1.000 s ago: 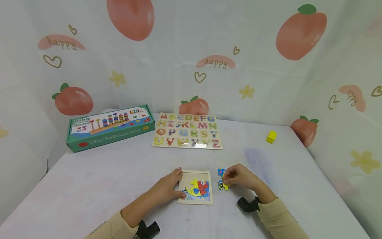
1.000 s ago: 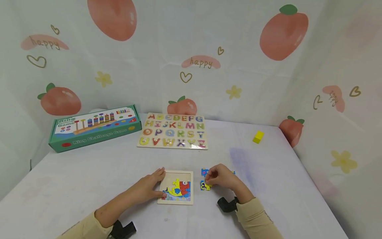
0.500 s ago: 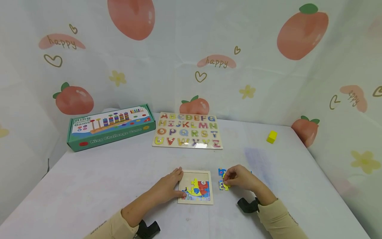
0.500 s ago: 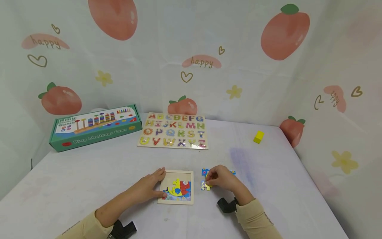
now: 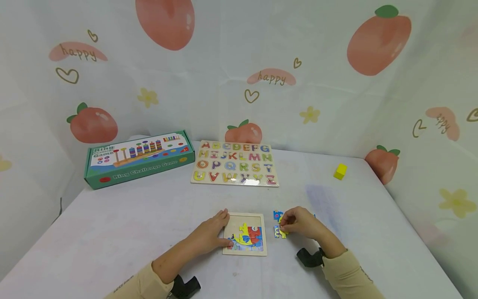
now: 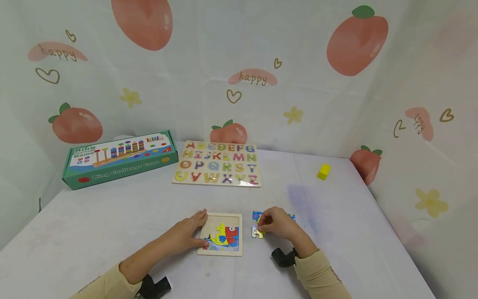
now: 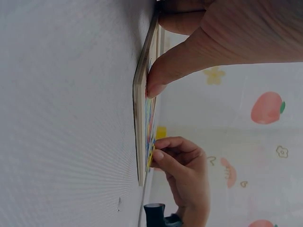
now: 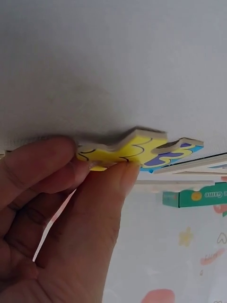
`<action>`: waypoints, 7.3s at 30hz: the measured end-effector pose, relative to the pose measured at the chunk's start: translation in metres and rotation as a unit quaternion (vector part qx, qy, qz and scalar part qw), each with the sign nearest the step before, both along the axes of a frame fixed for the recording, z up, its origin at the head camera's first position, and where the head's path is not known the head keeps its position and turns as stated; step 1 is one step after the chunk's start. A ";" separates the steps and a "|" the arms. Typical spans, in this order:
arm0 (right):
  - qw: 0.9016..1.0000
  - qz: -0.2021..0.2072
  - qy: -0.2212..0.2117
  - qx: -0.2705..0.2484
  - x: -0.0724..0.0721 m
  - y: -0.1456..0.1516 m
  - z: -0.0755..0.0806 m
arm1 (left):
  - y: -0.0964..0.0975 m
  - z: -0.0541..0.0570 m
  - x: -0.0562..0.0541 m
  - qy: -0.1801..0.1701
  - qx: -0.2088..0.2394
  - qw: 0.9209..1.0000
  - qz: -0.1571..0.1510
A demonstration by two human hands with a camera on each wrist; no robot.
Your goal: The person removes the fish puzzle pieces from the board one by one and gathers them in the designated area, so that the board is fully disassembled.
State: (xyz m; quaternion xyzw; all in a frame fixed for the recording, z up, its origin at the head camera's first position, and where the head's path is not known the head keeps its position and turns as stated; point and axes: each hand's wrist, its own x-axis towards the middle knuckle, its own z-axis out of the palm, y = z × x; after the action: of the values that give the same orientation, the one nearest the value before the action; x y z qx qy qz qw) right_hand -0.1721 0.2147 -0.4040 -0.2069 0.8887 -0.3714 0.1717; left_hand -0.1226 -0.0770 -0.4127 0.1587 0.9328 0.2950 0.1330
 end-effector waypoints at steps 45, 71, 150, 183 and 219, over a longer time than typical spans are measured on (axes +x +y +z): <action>0.995 0.084 -0.015 0.052 -0.014 -0.083 0.017 | 0.030 0.010 -0.008 0.009 -0.068 0.997 -0.025; 0.995 0.086 -0.031 0.042 -0.003 -0.094 0.012 | 0.027 0.005 -0.005 0.008 -0.057 0.998 -0.037; 0.989 -0.018 -0.111 -0.097 0.003 0.056 0.003 | 0.030 0.005 -0.003 0.023 -0.053 0.998 -0.032; 0.999 -0.045 0.003 0.008 0.010 0.036 0.000 | 0.029 0.004 -0.004 0.019 -0.053 0.998 -0.035; 0.999 0.007 0.024 0.030 0.004 0.016 0.017 | 0.042 0.014 -0.002 0.039 -0.072 0.996 -0.047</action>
State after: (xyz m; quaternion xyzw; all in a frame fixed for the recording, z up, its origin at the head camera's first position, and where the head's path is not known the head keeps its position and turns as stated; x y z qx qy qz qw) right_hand -0.1684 0.2302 -0.3871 -0.2166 0.9018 -0.3385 0.1589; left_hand -0.1246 -0.0354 -0.3992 0.2033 0.9476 0.2142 0.1217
